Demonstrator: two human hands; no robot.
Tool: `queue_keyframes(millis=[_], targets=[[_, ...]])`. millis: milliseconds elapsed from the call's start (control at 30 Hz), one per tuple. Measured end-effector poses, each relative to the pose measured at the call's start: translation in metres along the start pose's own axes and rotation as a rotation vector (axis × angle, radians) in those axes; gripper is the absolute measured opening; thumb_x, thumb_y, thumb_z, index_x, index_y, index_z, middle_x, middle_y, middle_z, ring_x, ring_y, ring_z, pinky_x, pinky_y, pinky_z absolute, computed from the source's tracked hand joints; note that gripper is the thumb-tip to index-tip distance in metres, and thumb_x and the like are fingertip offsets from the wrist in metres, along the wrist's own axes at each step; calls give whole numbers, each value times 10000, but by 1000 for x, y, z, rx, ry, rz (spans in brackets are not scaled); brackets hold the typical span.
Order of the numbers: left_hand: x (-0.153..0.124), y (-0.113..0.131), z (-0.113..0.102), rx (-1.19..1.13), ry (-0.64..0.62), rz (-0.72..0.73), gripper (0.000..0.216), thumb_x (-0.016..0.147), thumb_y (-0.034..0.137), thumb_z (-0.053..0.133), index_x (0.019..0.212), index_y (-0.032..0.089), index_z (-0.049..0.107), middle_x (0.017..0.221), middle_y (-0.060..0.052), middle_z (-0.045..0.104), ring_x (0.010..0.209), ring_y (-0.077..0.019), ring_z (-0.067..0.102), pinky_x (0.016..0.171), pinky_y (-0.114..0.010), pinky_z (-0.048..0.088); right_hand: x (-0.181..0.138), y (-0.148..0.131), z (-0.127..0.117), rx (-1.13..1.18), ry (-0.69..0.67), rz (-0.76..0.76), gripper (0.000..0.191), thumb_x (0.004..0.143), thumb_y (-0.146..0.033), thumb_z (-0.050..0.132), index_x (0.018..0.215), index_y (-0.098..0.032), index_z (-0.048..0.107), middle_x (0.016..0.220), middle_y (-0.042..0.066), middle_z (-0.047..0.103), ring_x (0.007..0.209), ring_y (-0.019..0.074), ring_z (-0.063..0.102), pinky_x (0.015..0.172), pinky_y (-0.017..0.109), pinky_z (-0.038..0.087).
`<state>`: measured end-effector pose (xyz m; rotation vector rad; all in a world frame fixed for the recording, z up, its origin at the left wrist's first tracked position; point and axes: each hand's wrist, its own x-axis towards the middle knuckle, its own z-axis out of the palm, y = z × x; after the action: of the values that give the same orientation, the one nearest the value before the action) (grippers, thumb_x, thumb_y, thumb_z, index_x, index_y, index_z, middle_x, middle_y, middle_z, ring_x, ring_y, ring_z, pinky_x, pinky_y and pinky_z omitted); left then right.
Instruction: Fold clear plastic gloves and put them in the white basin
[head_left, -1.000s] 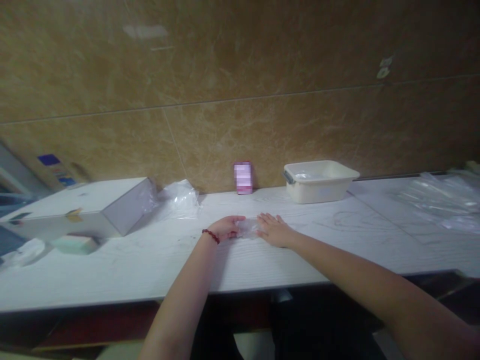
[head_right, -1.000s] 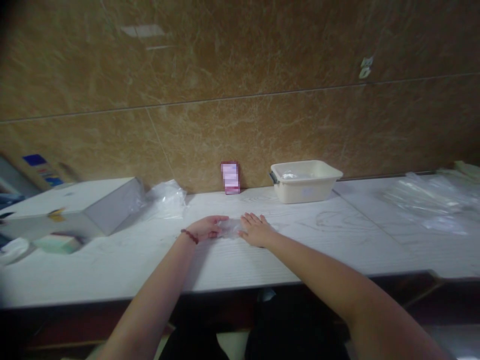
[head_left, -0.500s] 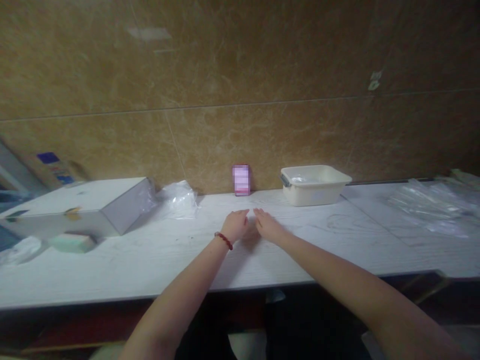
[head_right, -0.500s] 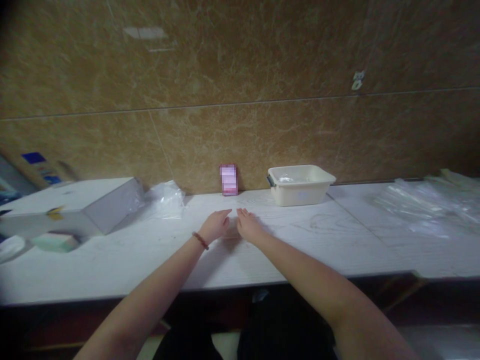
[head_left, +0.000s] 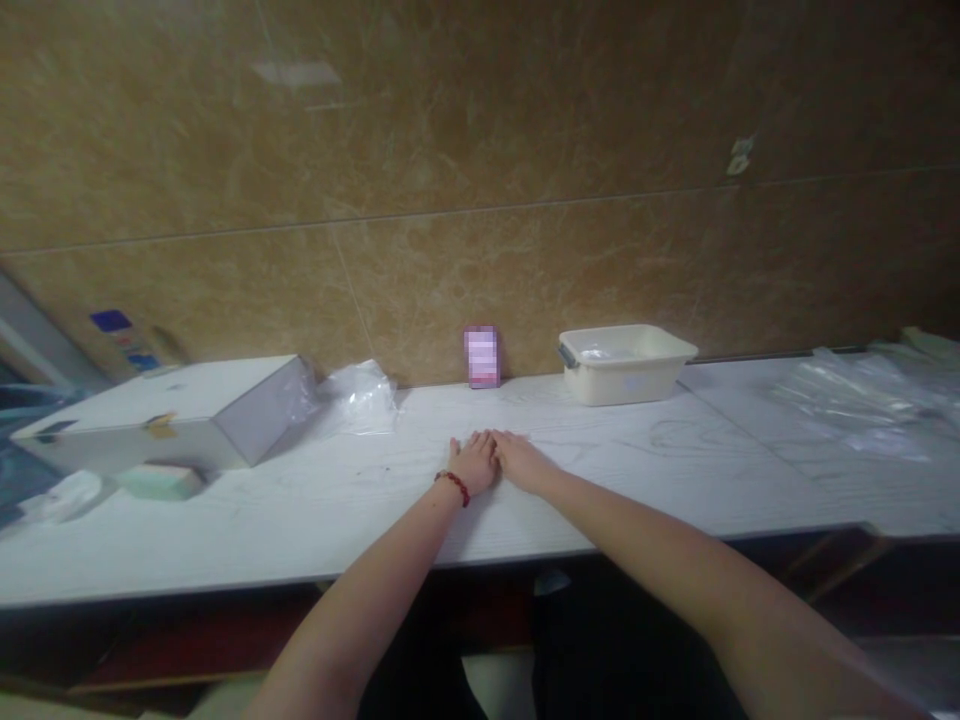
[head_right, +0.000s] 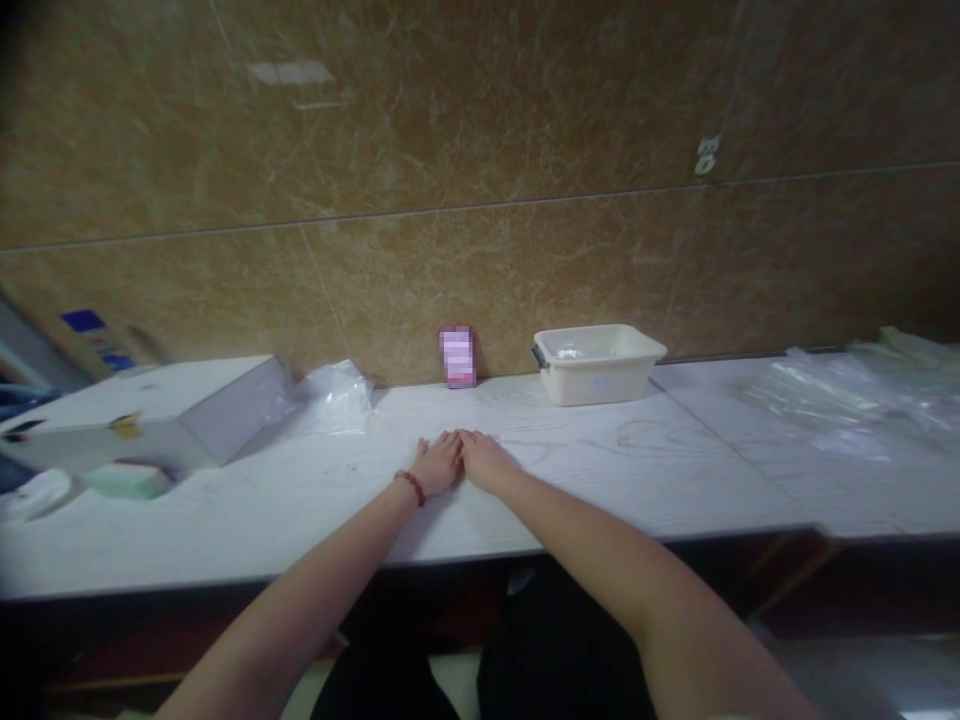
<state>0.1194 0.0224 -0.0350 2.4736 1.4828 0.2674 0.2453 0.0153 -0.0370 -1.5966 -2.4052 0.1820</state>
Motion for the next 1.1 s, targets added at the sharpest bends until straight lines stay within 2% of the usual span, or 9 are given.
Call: queue_keyframes(millis=[133,233,367,533,833,1033,1100], targets=[[-4,-5,1,5,25,8,431,815,296,250,1232,198,294,1320,-78,227,1206,-244,157,895,-540,-107,-9,16,-4,-47,-89,4,483,829,-326,138,1277,-156,200,1336,47,184,1211,172,143,963,385,119],[-8,-8,-2,-5,23,6,426,816,328,253,1226,223,303,1317,-61,237,1204,-236,168,901,-532,-107,-14,24,-7,-57,-116,18,511,822,-375,105,1290,-174,150,1346,28,142,1219,169,112,959,434,95],[-11,-13,-7,-8,14,-11,422,814,335,270,1222,233,304,1320,-52,231,1207,-226,163,905,-526,-99,-21,28,-13,-86,-125,39,528,812,-417,106,1292,-198,124,1346,20,131,1221,183,98,937,506,40],[-13,-27,-14,-16,-51,2,420,806,354,301,1211,242,317,1319,-51,231,1213,-223,143,897,-531,-101,-27,35,-21,-109,-175,111,545,799,-466,133,1291,-232,113,1348,10,125,1224,200,56,922,528,-32],[-14,-47,-26,-15,-116,33,515,758,496,330,1223,281,286,1321,-59,225,1211,-265,126,866,-564,-98,-32,53,-27,-164,-162,86,598,767,-541,121,1287,-245,139,1347,4,131,1220,250,26,885,578,-62],[-17,-60,-37,-34,-149,51,595,673,539,442,1201,292,322,1307,-73,262,1206,-294,121,865,-576,-63,-35,57,-29,-143,-162,85,617,739,-597,142,1275,-292,159,1346,-7,140,1216,271,22,866,595,-68],[-16,-63,-40,-34,-157,59,615,652,536,470,1196,284,332,1307,-77,260,1207,-293,120,874,-571,-48,-32,59,-33,-130,-153,98,634,712,-626,201,1259,-306,212,1344,2,154,1211,296,18,846,616,-47]])
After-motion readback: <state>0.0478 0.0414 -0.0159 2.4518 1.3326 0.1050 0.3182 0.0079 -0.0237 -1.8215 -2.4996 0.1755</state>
